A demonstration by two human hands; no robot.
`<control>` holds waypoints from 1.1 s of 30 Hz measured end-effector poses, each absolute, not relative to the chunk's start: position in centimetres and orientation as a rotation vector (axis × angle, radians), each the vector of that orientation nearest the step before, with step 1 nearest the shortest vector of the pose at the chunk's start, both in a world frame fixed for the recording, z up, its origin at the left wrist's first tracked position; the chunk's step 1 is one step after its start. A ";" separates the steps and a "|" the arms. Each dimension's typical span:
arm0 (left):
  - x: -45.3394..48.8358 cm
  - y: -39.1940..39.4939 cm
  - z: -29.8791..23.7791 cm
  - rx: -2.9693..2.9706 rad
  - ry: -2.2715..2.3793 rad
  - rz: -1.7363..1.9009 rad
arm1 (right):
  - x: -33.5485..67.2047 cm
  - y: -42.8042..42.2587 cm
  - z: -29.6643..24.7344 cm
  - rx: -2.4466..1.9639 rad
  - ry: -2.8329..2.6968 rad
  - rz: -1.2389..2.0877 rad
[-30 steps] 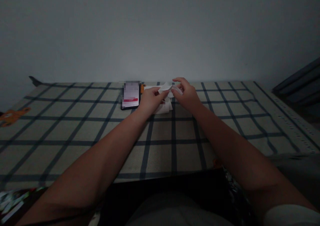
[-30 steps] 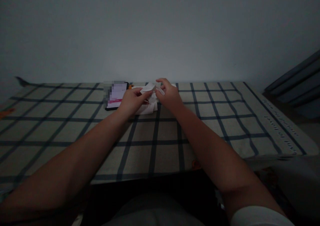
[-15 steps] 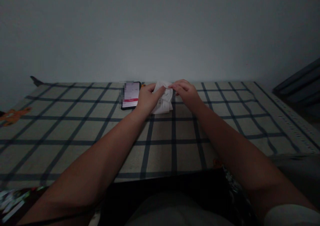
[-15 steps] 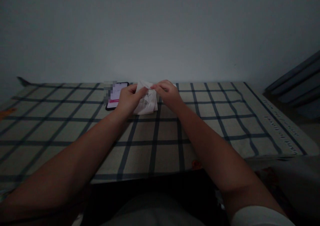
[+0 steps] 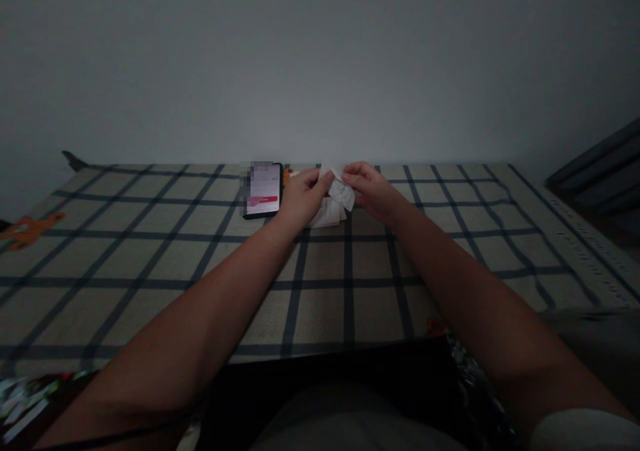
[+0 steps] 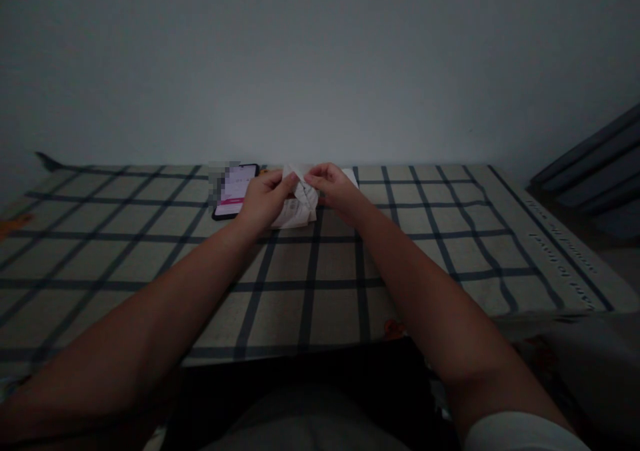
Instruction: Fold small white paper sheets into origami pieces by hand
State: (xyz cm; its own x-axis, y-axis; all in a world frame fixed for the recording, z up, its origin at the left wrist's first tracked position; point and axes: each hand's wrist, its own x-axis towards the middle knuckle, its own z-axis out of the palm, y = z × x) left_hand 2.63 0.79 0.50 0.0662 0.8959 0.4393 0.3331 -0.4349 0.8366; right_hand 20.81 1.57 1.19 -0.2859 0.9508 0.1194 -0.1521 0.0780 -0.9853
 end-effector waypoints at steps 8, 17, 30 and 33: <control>2.8 0.8 0.1 1.777 1.210 1.354 | 20.8 2.0 0.5 -0.929 -1.517 1.351; 3.0 0.4 0.4 1.695 1.151 1.381 | 20.8 1.6 0.9 -0.875 -1.542 1.361; 2.7 0.0 1.2 1.890 1.296 1.497 | 20.7 2.0 1.3 -0.998 -1.369 1.314; 2.7 0.2 1.2 1.923 1.312 1.560 | 20.9 1.7 1.8 -1.113 -1.386 1.325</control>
